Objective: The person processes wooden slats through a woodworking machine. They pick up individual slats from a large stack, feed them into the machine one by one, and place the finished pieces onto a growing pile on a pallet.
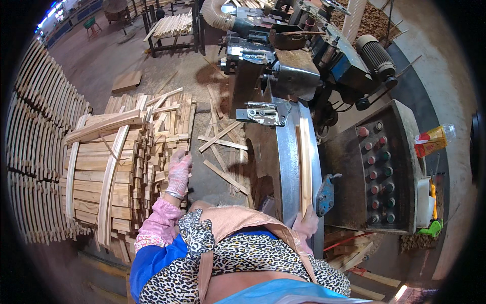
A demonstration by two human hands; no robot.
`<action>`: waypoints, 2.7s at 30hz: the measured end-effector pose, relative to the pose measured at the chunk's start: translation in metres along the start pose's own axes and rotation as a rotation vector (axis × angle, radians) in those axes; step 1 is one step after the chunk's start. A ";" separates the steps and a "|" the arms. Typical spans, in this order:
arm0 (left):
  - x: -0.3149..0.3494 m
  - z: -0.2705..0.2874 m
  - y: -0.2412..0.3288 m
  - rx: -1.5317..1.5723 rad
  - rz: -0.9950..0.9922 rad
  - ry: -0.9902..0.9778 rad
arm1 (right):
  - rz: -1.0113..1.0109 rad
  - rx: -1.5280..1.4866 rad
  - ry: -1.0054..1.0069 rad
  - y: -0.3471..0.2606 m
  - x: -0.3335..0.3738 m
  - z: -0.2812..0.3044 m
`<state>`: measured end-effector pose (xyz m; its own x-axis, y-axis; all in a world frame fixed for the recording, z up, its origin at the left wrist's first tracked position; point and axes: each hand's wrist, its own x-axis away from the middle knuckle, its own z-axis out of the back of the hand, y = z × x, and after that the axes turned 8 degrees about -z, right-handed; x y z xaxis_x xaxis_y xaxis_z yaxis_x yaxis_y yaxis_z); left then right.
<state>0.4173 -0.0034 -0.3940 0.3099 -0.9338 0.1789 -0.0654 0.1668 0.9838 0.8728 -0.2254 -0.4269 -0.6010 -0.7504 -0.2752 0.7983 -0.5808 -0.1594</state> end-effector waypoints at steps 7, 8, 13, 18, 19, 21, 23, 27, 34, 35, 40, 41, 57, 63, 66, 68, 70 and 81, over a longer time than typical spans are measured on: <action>-0.062 0.000 0.030 -0.056 -0.350 0.124 | 0.046 -0.137 0.264 -0.103 -0.158 -0.099; -0.081 -0.003 0.050 -0.030 -0.390 0.189 | 0.036 -0.151 0.203 -0.116 -0.174 -0.105; -0.146 0.049 0.107 -0.155 -0.535 0.593 | 0.061 -0.146 0.133 -0.107 -0.199 -0.120; -0.198 0.220 0.106 -0.228 -0.070 1.178 | -0.047 -0.097 -0.114 -0.070 -0.074 -0.052; -0.202 0.222 0.106 -0.171 -0.060 1.226 | -0.085 -0.017 -0.345 -0.048 -0.055 -0.020; -0.208 0.224 0.110 -0.054 -0.051 1.318 | -0.101 0.050 -0.159 0.004 0.016 0.002; -0.218 0.218 0.120 -0.203 0.184 1.256 | -0.068 -0.028 -0.143 0.035 0.058 0.024; -0.256 0.267 0.080 0.410 0.086 0.913 | -0.159 -0.014 -0.088 -0.006 0.024 0.025; -0.234 0.255 0.102 0.387 -0.008 0.702 | 0.120 -0.047 -0.086 -0.084 -0.138 -0.048; -0.220 0.267 0.107 0.418 -0.127 0.654 | 0.159 -0.067 -0.082 -0.099 -0.155 -0.051; -0.136 0.101 0.164 0.262 -0.408 0.414 | 0.166 -0.093 -0.041 -0.143 -0.206 -0.084; -0.128 0.071 0.165 0.267 -0.419 0.306 | 0.096 -0.135 -0.048 -0.162 -0.212 -0.086; 0.014 -0.072 0.021 -0.190 -0.218 -0.465 | 0.066 -0.362 -0.272 -0.029 0.004 0.042; 0.026 -0.003 0.004 -0.542 -0.275 -0.182 | -0.151 0.001 -0.027 -0.015 -0.009 -0.009; 0.002 0.015 0.028 -0.606 -0.355 -0.122 | -0.062 -0.131 0.249 -0.045 -0.079 -0.068; -0.026 0.018 0.061 -0.473 -0.387 -0.066 | -0.096 -0.150 0.317 -0.067 -0.141 -0.109; -0.031 0.035 0.143 -0.717 -0.372 0.042 | -0.124 -0.147 0.261 -0.090 -0.180 -0.130; -0.129 0.256 0.133 -1.197 0.280 0.308 | 0.036 -0.089 -0.293 -0.039 -0.033 0.007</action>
<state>0.1257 0.0581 -0.2888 0.6420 -0.7350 0.2182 0.6818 0.6775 0.2760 0.8616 -0.1801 -0.4050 -0.5482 -0.8363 0.0011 0.8116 -0.5324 -0.2406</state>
